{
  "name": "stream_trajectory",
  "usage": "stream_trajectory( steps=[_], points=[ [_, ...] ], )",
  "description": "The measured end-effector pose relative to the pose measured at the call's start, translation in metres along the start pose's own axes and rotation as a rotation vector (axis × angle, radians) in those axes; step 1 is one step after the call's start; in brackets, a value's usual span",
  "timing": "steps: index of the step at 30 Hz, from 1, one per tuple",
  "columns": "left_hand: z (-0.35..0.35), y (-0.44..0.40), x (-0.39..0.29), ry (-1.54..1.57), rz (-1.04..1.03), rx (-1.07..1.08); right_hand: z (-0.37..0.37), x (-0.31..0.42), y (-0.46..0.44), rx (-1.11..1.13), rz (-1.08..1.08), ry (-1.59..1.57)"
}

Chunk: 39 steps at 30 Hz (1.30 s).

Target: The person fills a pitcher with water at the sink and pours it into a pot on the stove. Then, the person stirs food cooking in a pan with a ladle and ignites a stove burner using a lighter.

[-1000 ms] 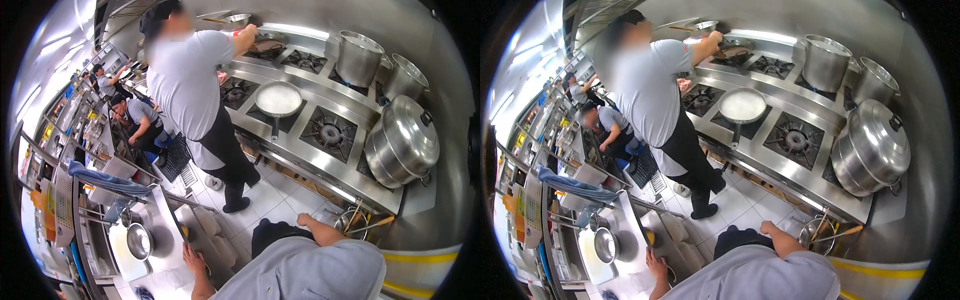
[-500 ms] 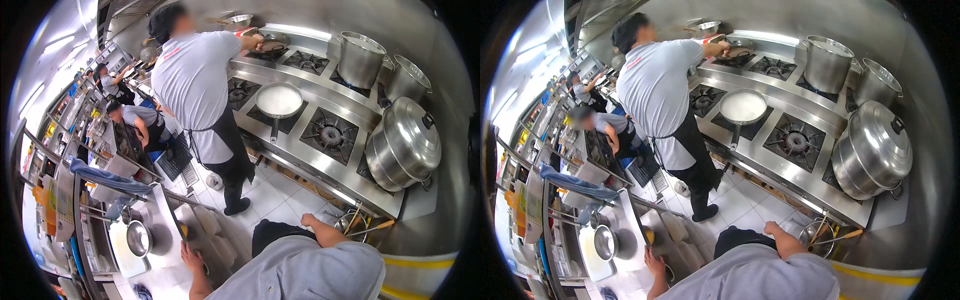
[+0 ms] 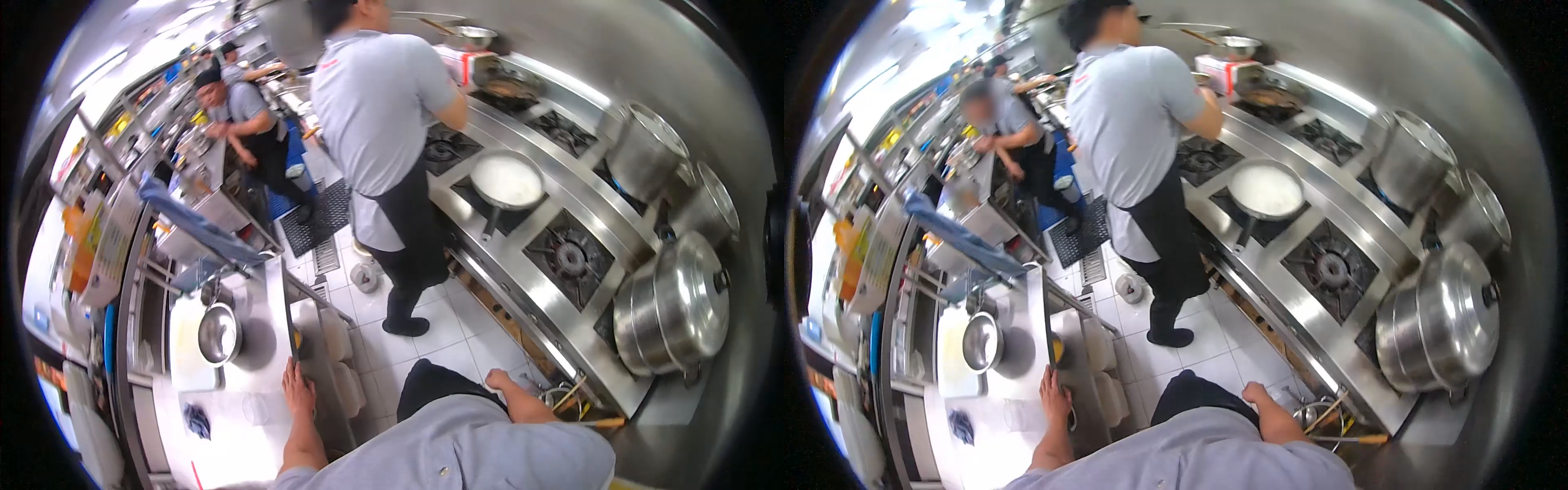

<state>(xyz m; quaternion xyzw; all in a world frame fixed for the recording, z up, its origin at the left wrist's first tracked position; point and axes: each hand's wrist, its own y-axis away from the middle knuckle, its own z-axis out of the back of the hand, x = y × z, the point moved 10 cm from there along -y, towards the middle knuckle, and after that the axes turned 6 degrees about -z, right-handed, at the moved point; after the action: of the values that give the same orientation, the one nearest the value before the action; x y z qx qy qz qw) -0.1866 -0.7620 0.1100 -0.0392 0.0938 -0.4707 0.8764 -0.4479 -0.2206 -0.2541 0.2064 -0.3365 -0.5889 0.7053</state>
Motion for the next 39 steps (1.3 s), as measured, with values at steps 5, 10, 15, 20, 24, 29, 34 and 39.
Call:
stream_trajectory(
  steps=[5,10,15,20,24,29,34,39],
  points=[
    [0.0,0.005,0.008,-0.007,0.028,0.017,0.028,0.03,0.023,0.032,0.017,-0.026],
    [-0.002,0.003,0.018,-0.051,0.03,-0.017,0.02,0.04,0.021,0.119,0.021,-0.055],
    [-0.013,0.008,0.033,-0.111,0.093,-0.018,0.001,0.036,-0.028,0.061,0.101,-0.002],
    [-0.012,0.017,0.05,-0.051,0.24,-0.004,0.025,0.061,0.025,0.129,0.014,-0.055],
    [-0.028,0.018,0.06,-0.075,0.226,-0.057,0.038,0.091,0.05,0.244,0.071,0.149],
    [-0.013,0.02,0.06,-0.034,0.244,-0.02,0.052,0.147,0.079,0.221,0.229,0.246],
    [-0.016,0.015,0.062,0.059,0.337,-0.037,0.034,0.2,0.097,0.293,0.335,0.331],
    [-0.011,0.049,0.062,0.729,0.493,0.214,-0.016,0.261,0.09,0.375,0.478,0.348]
  ],
)
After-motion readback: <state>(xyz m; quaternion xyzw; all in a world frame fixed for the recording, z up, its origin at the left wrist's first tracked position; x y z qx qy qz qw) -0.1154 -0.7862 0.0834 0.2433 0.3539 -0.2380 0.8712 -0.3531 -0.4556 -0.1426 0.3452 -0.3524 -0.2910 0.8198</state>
